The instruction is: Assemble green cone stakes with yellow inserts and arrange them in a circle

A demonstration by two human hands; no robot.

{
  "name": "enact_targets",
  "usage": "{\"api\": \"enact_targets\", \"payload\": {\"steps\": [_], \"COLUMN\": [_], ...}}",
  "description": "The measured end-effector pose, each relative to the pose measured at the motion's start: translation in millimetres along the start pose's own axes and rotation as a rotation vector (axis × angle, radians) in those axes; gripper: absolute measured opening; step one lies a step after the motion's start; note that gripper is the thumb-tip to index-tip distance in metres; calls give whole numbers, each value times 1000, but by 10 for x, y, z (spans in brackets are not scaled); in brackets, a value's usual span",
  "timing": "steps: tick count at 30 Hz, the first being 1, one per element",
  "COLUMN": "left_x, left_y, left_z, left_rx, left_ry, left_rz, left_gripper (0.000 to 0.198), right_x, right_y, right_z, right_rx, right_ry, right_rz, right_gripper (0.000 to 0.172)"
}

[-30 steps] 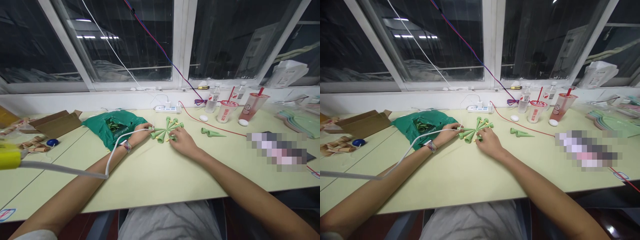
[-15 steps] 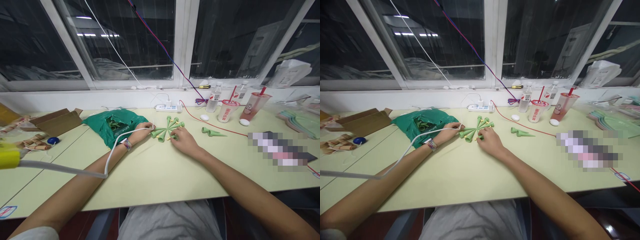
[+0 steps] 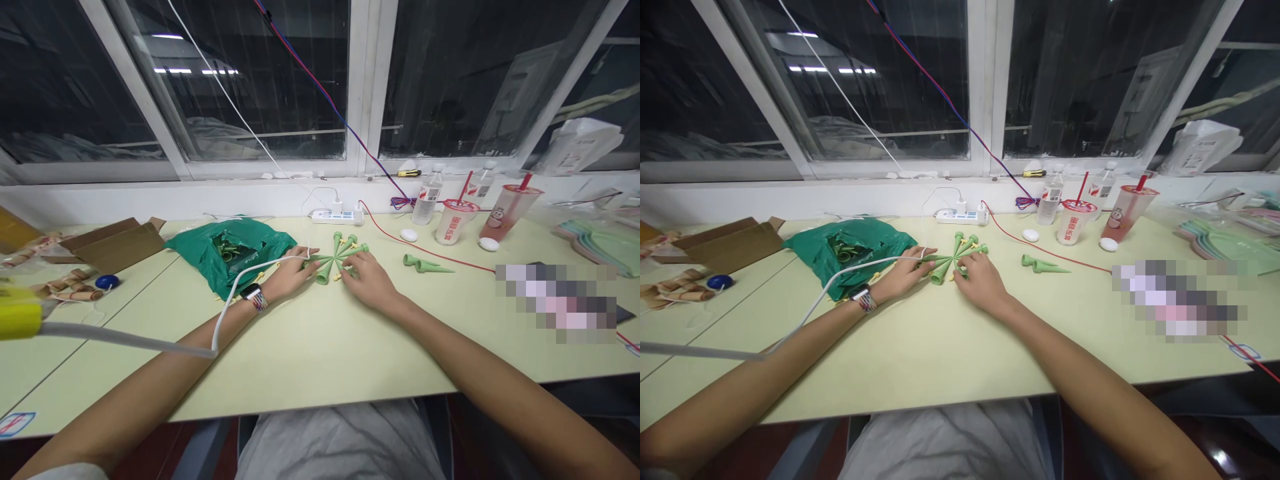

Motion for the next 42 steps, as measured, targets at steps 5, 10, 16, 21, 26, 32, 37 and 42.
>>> {"api": "enact_targets", "payload": {"steps": [5,10,16,21,26,32,37,42], "left_x": [-195,-252,-225,-215,-200,-209,-236,-251], "left_y": [28,89,113,107,112,97,75,65], "left_z": [28,4,-9,-4,-17,-12,-3,-1], "left_rx": [90,151,152,144,125,120,120,117], "left_ry": [32,86,79,72,90,99,86,88], "left_rz": [-59,-104,-80,-90,-97,-90,-86,-86], "left_gripper": [59,55,51,53,56,52,46,43], "right_x": [7,-68,-161,-232,-290,-304,-302,-301], "right_y": [-53,-101,-125,-164,-133,-86,-80,-84], "right_z": [2,-4,-27,-42,-55,-55,-49,-47], "right_rx": [-60,-87,-95,-77,-16,6,17,17], "right_ry": [-34,-3,18,76,128,119,109,109], "right_rz": [3,39,40,81,150,195,217,218], "right_gripper": [11,13,16,22,22,23,25,25]}}
Point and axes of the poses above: each hand's wrist, its own z-axis away from the middle knuckle, its own y-axis out of the palm, x = y × z, the point moved 8 cm from there along -z, towards the middle knuckle, and after that the axes turned 13 degrees about x, right-handed, at the moved point
